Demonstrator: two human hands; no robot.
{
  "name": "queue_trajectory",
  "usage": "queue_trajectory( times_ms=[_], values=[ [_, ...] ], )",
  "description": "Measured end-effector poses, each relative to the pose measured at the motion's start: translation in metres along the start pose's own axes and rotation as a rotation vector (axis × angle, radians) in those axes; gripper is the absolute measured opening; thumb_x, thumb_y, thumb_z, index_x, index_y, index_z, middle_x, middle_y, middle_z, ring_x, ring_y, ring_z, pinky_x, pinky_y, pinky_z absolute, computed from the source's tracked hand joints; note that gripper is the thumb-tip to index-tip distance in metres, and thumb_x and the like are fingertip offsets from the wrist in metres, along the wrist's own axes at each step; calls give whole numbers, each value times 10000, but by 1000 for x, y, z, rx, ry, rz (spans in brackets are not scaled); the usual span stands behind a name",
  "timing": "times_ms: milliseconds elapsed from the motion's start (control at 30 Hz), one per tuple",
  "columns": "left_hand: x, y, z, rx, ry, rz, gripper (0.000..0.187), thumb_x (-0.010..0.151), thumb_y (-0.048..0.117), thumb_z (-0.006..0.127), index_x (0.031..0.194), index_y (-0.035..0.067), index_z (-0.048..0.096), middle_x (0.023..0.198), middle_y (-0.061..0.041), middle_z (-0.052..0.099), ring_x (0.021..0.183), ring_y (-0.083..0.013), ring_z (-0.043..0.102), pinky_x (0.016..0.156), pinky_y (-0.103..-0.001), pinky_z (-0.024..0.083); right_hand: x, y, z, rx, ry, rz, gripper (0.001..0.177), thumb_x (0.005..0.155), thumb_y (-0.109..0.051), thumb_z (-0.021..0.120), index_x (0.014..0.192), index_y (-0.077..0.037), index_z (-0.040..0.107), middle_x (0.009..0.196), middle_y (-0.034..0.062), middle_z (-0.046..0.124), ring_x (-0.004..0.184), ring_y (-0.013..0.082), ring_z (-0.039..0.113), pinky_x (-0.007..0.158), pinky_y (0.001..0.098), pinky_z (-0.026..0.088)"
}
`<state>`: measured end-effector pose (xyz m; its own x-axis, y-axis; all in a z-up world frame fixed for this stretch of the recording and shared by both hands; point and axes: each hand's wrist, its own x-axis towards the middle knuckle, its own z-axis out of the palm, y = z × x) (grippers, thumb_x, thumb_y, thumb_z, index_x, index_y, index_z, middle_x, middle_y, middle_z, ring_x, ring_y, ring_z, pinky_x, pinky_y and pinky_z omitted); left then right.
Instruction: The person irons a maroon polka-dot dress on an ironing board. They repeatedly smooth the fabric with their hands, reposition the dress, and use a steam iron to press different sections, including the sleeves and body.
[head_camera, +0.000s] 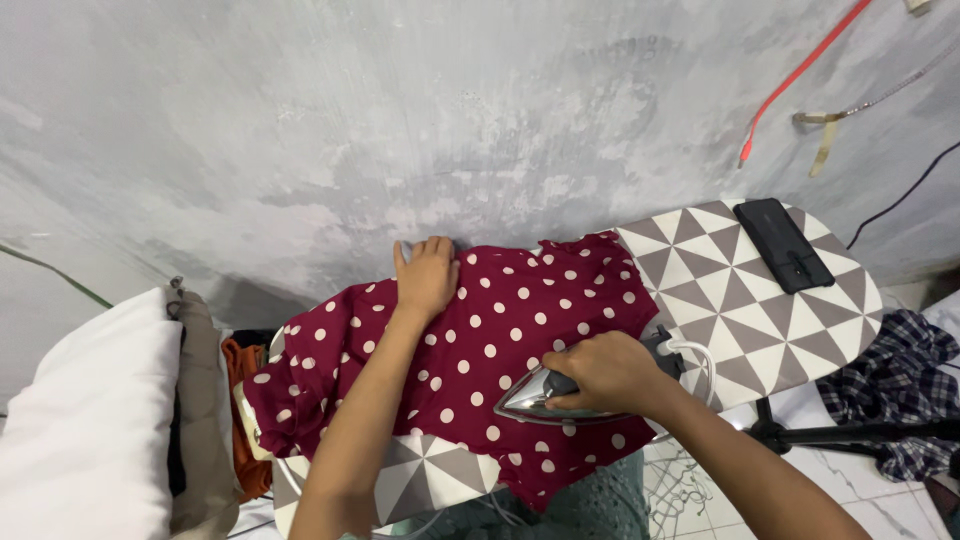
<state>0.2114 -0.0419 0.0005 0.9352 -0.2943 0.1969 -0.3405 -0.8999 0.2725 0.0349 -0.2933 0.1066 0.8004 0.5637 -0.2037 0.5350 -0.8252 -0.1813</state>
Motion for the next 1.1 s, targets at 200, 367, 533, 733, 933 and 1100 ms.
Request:
queue_trajectory(
  times_ms=[200, 367, 533, 733, 933, 1100],
  values=[
    [-78, 19, -11, 145, -191, 46, 727, 998, 446, 483, 1538, 5, 275, 1647, -199, 170, 1541, -347, 104, 1152, -720, 49, 27, 23, 5, -49, -183, 318, 510, 911, -613, 609, 1172, -177, 647, 800, 39, 737, 608, 151, 695, 449, 318, 545],
    [-170, 33, -52, 313, -468, -69, 1000, 901, 616, 550, 1578, -8, 162, 1667, -217, 93, 1553, -353, 41, 1153, -709, 18, 48, 54, -17, -18, 97, 514, 484, 917, -597, 636, 1108, -154, 677, 803, 77, 750, 668, 203, 693, 552, 356, 518],
    [-206, 18, -64, 134, -488, -279, 1069, 872, 714, 568, 1569, 20, 148, 1658, -193, 93, 1557, -337, 7, 1177, -695, -27, 66, 39, -22, 46, -94, 366, 447, 893, -579, 629, 1133, -205, 675, 854, 54, 755, 663, 173, 718, 548, 353, 578],
    [-223, -1, -43, -37, -337, -271, 1170, 808, 725, 628, 1590, -5, 155, 1701, -195, 90, 1531, -327, -8, 1155, -659, -33, 78, -34, -1, -46, -141, -32, 510, 857, -612, 682, 1121, -177, 687, 798, 66, 756, 610, 201, 680, 555, 365, 543],
    [-232, -6, -30, -71, -160, -242, 1173, 762, 705, 672, 1564, -24, 224, 1689, -183, 156, 1522, -316, 56, 1156, -655, -27, 125, -9, -16, 12, -117, 263, 394, 922, -513, 600, 1136, -189, 671, 740, 42, 716, 548, 176, 694, 459, 346, 573],
    [-233, -1, -34, -121, -16, -216, 1071, 765, 650, 697, 1477, -76, 359, 1608, -214, 295, 1518, -334, 204, 1160, -645, 29, 133, 17, -22, -6, 54, 311, 482, 879, -581, 663, 1096, -153, 699, 723, 59, 730, 607, 179, 677, 519, 349, 509]
  ],
)
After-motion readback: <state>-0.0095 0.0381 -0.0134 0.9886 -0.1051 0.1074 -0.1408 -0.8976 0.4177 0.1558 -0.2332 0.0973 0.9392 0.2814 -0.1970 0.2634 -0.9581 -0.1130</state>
